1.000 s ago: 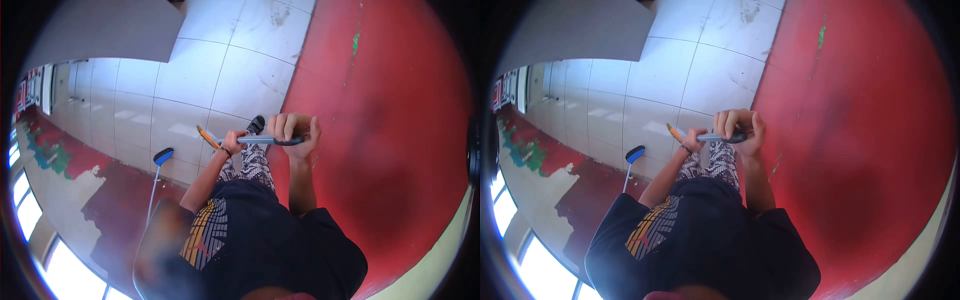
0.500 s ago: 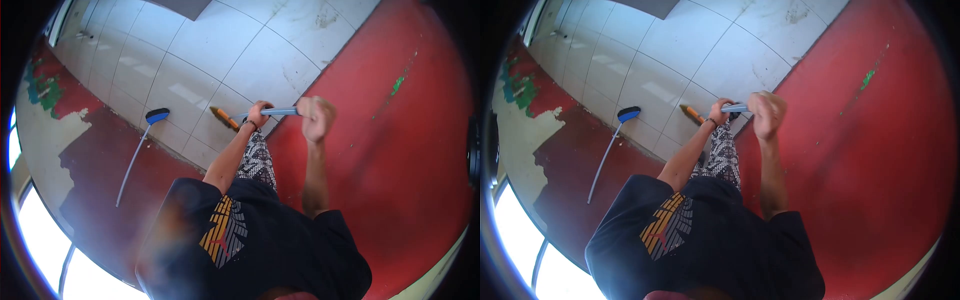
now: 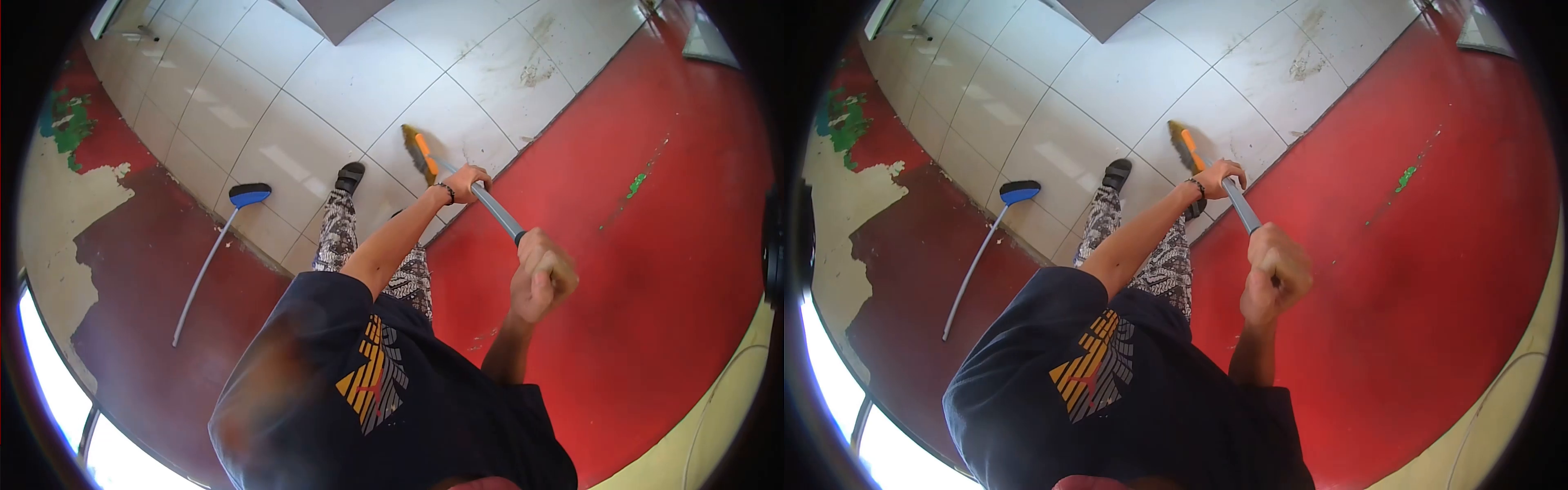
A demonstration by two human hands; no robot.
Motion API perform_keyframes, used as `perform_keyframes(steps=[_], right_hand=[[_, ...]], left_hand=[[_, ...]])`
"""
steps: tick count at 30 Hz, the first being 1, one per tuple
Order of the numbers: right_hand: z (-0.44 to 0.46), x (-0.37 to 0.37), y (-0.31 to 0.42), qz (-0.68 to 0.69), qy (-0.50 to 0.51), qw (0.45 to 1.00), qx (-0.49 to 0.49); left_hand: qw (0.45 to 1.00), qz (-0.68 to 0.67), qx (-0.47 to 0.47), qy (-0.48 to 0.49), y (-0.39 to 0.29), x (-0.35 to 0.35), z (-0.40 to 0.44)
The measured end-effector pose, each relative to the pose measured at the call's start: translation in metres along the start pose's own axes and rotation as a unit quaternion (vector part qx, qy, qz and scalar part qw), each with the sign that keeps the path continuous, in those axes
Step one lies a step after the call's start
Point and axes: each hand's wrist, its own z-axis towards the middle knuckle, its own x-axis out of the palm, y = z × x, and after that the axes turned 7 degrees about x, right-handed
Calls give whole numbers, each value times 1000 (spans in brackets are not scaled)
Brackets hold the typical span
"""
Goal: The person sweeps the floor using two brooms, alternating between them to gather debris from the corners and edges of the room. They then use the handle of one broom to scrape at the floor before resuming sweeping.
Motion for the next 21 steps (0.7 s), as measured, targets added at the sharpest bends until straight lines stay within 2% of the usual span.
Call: perform_keyframes(steps=[2, 5, 6, 8, 10, 12, 13, 16, 19, 20, 21], right_hand=[[-8, 27, -3, -35, 27, 998, -51], [-33, 69, -6, -135, 5, 991, -23], [-39, 79, -6, -143, 10, 989, -31], [-46, 95, 2, -176, -112, 975, -76], [-37, 91, 34, -156, -162, 965, -132], [-18, 86, 74, 21, -92, 990, -104], [-9, 87, 82, 22, -87, 990, -108], [18, 103, 71, 140, -9, 990, -9], [34, 135, 4, 242, 59, 961, 123], [34, 145, -26, 270, 56, 945, 174], [31, 157, -57, 281, 15, 935, 217]], left_hand=[[999, -31, 8, 7, 11, -12, 4], [994, -15, -57, 96, 23, -28, 5], [995, -16, -47, 89, 21, -32, 6], [999, -2, 14, 42, 10, -44, 5], [999, -15, 11, 37, -46, -86, -2], [997, 38, -63, 18, -87, -115, -17], [996, 61, -67, 2, -92, -126, -29], [978, 99, -183, -12, -79, -168, -85], [949, 130, -285, -28, -30, -212, -156], [955, 143, -257, -30, 24, -211, -188], [937, 160, -307, -44, 31, -226, -210]])
